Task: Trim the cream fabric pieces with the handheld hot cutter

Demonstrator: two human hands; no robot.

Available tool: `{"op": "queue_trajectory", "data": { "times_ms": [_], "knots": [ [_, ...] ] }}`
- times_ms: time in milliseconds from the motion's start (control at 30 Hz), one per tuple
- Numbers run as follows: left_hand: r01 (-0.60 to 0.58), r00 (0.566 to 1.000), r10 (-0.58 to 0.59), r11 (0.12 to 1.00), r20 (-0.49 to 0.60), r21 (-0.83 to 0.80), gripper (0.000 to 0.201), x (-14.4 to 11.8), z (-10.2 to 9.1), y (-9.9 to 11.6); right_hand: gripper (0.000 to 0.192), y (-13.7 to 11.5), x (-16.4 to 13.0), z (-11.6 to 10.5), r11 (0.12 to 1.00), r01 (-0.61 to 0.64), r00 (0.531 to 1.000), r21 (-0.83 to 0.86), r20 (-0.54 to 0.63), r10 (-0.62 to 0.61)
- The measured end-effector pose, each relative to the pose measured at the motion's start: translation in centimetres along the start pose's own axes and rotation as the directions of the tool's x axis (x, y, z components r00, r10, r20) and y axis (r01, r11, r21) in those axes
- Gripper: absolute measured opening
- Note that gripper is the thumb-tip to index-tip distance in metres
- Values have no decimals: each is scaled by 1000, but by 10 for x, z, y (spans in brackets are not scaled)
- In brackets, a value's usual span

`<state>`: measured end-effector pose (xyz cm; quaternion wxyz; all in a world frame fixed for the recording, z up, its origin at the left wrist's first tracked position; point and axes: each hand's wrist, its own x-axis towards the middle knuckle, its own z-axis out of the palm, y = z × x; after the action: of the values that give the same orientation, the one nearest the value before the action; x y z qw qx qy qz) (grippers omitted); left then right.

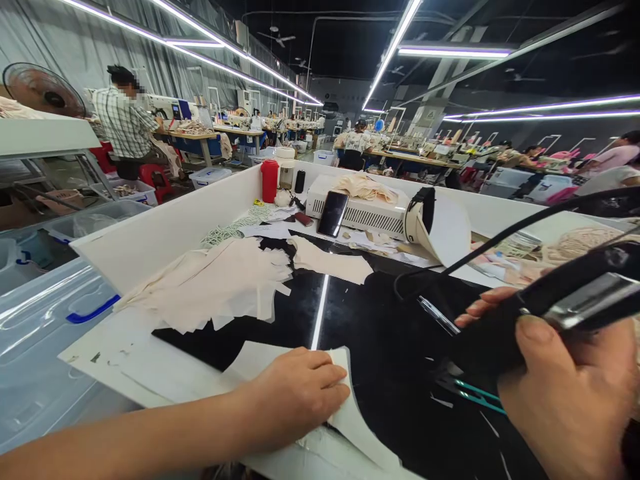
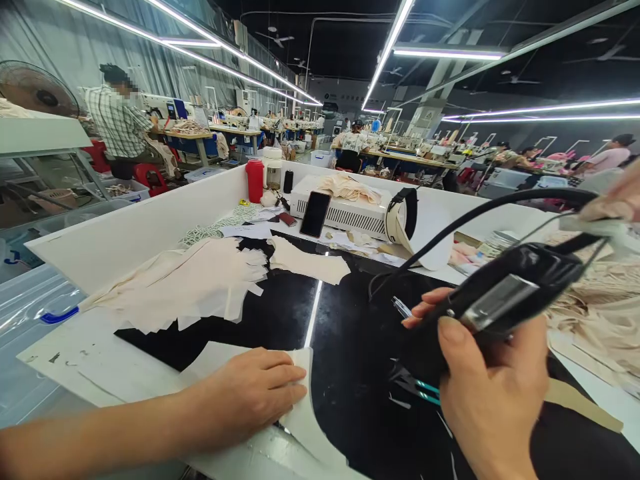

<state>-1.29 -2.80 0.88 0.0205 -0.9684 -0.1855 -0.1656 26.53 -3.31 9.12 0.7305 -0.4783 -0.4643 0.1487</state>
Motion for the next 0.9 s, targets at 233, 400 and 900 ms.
{"op": "queue_trajectory", "data": {
  "times_ms": [233,400,900],
  "knots": [
    [-1,997,1,1000,-73,2,12,8,3,-3,61,7,-13,44,973,-48,986,224,169,10],
    [-11,994,15,999,-105,31,10,13,15,-3,53,16,-20,73,944,-60,980,325,198,-6],
    [3,985,8,998,-175,64,13,10,17,3,58,14,-22,89,893,-163,969,419,239,65]
  ]
}}
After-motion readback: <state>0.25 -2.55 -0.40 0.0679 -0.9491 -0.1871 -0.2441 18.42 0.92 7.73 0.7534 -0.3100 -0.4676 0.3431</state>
